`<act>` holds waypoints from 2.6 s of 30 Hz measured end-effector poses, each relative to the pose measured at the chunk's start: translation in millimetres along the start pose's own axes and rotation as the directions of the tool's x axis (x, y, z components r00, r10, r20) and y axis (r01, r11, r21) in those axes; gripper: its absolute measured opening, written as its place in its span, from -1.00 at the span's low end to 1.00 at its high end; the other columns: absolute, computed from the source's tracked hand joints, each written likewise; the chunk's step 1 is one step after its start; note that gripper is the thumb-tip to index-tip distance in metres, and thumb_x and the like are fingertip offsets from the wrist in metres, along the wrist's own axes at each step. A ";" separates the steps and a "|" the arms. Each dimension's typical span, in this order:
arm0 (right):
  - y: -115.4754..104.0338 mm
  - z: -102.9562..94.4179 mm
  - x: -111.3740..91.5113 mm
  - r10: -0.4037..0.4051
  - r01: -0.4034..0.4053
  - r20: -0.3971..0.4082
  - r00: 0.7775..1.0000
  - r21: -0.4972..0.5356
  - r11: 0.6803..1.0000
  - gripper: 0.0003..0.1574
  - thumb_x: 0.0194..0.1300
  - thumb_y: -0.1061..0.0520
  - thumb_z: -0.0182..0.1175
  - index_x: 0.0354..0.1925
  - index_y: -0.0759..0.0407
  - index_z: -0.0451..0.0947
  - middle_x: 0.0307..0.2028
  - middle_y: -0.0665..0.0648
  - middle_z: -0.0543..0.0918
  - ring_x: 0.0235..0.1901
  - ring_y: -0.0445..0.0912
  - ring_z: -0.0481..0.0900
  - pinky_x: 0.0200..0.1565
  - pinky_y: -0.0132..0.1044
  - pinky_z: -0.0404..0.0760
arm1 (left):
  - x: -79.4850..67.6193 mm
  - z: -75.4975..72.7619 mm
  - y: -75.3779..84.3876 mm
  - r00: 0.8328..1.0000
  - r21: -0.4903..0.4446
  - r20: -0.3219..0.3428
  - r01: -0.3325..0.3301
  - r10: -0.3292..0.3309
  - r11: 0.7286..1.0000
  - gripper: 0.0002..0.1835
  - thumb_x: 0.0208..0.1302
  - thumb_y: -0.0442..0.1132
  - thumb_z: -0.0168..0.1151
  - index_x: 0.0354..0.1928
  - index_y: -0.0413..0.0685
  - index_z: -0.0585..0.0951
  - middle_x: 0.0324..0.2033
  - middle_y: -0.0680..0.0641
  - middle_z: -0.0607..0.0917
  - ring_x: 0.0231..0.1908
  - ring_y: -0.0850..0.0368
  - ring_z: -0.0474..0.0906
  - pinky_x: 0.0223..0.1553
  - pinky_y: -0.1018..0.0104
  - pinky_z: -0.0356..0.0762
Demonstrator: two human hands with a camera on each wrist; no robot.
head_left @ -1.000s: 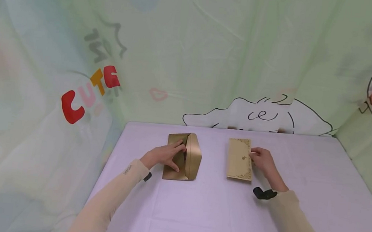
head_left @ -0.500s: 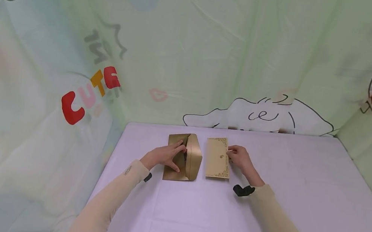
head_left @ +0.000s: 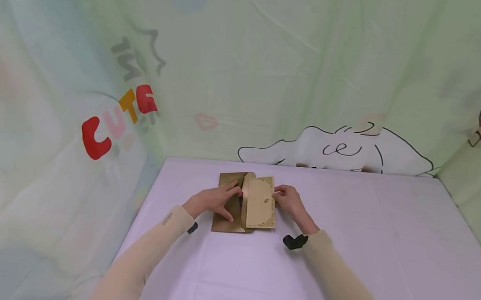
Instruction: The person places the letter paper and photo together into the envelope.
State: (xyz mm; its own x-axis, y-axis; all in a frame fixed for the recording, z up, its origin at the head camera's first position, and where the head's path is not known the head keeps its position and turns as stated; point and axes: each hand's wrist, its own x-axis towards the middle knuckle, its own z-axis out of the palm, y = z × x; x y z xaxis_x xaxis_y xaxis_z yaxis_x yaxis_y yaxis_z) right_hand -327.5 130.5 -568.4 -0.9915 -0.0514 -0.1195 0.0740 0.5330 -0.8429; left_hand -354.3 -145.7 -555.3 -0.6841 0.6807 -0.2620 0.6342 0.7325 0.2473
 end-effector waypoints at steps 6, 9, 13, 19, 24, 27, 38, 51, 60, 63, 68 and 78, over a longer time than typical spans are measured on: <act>-7.6 12.5 5.6 0.005 -0.005 0.015 1.000 -0.005 1.000 -0.61 0.42 0.25 0.10 0.12 0.44 0.53 -0.15 0.34 0.70 -0.29 -0.03 0.61 -0.33 -0.35 0.50 | 2.2 1.6 -1.6 1.000 0.018 0.000 -0.001 0.001 1.000 -0.13 0.03 0.29 0.47 0.27 0.18 0.24 0.58 -0.28 -0.03 0.34 -0.15 0.42 0.24 0.07 0.50; -9.6 19.4 7.5 0.005 -0.004 0.025 1.000 -0.008 1.000 -0.62 0.42 0.25 0.10 0.12 0.43 0.53 -0.16 0.32 0.70 -0.30 -0.05 0.59 -0.33 -0.36 0.50 | 2.7 1.0 -1.9 1.000 0.027 0.004 0.001 -0.001 1.000 -0.14 0.03 0.29 0.48 0.25 0.17 0.24 0.58 -0.28 -0.03 0.38 -0.15 0.38 0.29 0.08 0.46; -12.1 27.3 9.0 -0.007 0.007 0.029 1.000 -0.011 1.000 -0.64 0.40 0.27 0.09 0.09 0.44 0.54 -0.18 0.31 0.70 -0.31 -0.06 0.58 -0.33 -0.35 0.50 | 3.6 0.0 -2.0 1.000 0.028 0.013 0.015 -0.015 1.000 -0.13 0.03 0.30 0.47 0.26 0.18 0.23 0.58 -0.27 -0.03 0.45 -0.14 0.28 0.35 0.07 0.41; -15.2 39.7 11.2 -0.031 0.031 0.046 0.998 0.011 0.999 -0.67 0.37 0.31 0.10 0.04 0.46 0.56 -0.25 0.31 0.72 -0.35 -0.06 0.61 -0.36 -0.37 0.49 | 4.5 -1.1 -0.2 0.999 0.044 0.027 0.020 -0.021 0.999 -0.11 0.04 0.31 0.46 0.28 0.19 0.21 0.58 -0.27 -0.03 0.45 -0.12 0.29 0.35 0.08 0.41; -19.1 47.2 12.9 -0.051 0.051 0.059 0.997 0.010 0.999 -0.68 0.38 0.32 0.10 0.04 0.47 0.56 -0.24 0.30 0.71 -0.37 -0.10 0.59 -0.37 -0.38 0.51 | 5.4 -1.8 1.0 0.999 0.069 0.032 0.020 -0.022 0.997 -0.10 0.03 0.32 0.46 0.29 0.18 0.21 0.58 -0.29 -0.02 0.41 -0.11 0.36 0.31 0.10 0.46; -21.3 50.3 14.0 -0.057 0.056 0.069 0.996 0.020 0.998 -0.67 0.38 0.33 0.08 0.06 0.48 0.55 -0.20 0.33 0.71 -0.34 -0.09 0.61 -0.36 -0.38 0.53 | 5.4 -1.9 1.0 0.999 0.073 0.032 0.026 -0.028 0.997 -0.09 0.02 0.32 0.46 0.29 0.18 0.21 0.57 -0.29 -0.01 0.40 -0.10 0.37 0.29 0.11 0.47; -27.5 61.4 17.1 -0.044 0.043 0.059 0.997 0.031 0.999 -0.65 0.40 0.34 0.04 0.08 0.41 0.57 -0.21 0.29 0.70 -0.35 -0.05 0.60 -0.41 -0.40 0.48 | 3.9 -4.8 2.3 1.000 0.074 0.023 -0.002 0.000 0.997 -0.12 0.03 0.29 0.48 0.26 0.14 0.23 0.56 -0.33 0.03 0.38 -0.12 0.39 0.27 0.12 0.49; -27.8 70.8 15.3 -0.024 0.021 0.030 0.999 0.077 0.997 -0.62 0.41 0.34 0.04 0.13 0.42 0.54 -0.17 0.31 0.70 -0.31 -0.04 0.66 -0.34 -0.36 0.62 | 5.0 -2.8 3.0 0.998 0.067 0.038 0.039 -0.042 0.997 -0.10 0.03 0.31 0.46 0.28 0.21 0.20 0.58 -0.27 -0.03 0.43 -0.11 0.32 0.29 0.08 0.48; -26.2 72.2 15.7 -0.016 0.013 0.028 0.999 0.121 0.993 -0.63 0.39 0.36 0.05 0.11 0.43 0.55 -0.20 0.32 0.71 -0.34 -0.06 0.67 -0.34 -0.35 0.65 | 4.7 -3.8 3.5 0.998 0.066 0.042 0.044 -0.047 0.997 -0.11 0.03 0.29 0.47 0.29 0.21 0.20 0.59 -0.26 -0.03 0.43 -0.11 0.32 0.29 0.07 0.48; -25.4 72.1 16.3 -0.026 0.022 0.030 0.999 0.144 0.989 -0.65 0.36 0.37 0.06 0.07 0.45 0.55 -0.26 0.30 0.70 -0.39 -0.08 0.66 -0.36 -0.31 0.67 | 4.7 -4.3 3.5 0.998 0.058 0.042 0.044 -0.046 0.997 -0.11 0.03 0.29 0.47 0.28 0.21 0.21 0.58 -0.26 -0.03 0.43 -0.10 0.32 0.29 0.08 0.48; -24.9 72.4 16.3 -0.034 0.029 0.027 0.999 0.171 0.985 -0.67 0.35 0.37 0.09 0.05 0.48 0.52 -0.29 0.29 0.68 -0.43 -0.09 0.65 -0.38 -0.28 0.69 | 4.5 -4.1 2.6 0.999 0.057 0.039 0.034 -0.036 0.998 -0.12 0.04 0.28 0.48 0.27 0.20 0.21 0.58 -0.28 -0.02 0.43 -0.09 0.32 0.30 0.10 0.47; -27.4 74.8 13.7 0.009 -0.012 0.016 1.000 0.180 0.984 -0.67 0.43 0.32 0.10 0.12 0.40 0.50 -0.19 0.30 0.69 -0.34 -0.07 0.68 -0.24 -0.25 0.72 | 5.6 -1.9 0.9 0.999 0.044 0.039 0.032 -0.034 0.999 -0.12 0.02 0.28 0.49 0.25 0.19 0.21 0.58 -0.28 -0.03 0.41 -0.09 0.34 0.29 0.08 0.48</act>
State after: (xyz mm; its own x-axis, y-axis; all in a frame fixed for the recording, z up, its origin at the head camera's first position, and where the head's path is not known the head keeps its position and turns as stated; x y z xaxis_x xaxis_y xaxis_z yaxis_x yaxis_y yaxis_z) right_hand -335.2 52.0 -586.2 -0.9889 -0.0600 -0.1358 0.1040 0.3728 -0.9221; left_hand -358.2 -141.2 -554.8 -0.6908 0.6549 -0.3063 0.6269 0.7536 0.1976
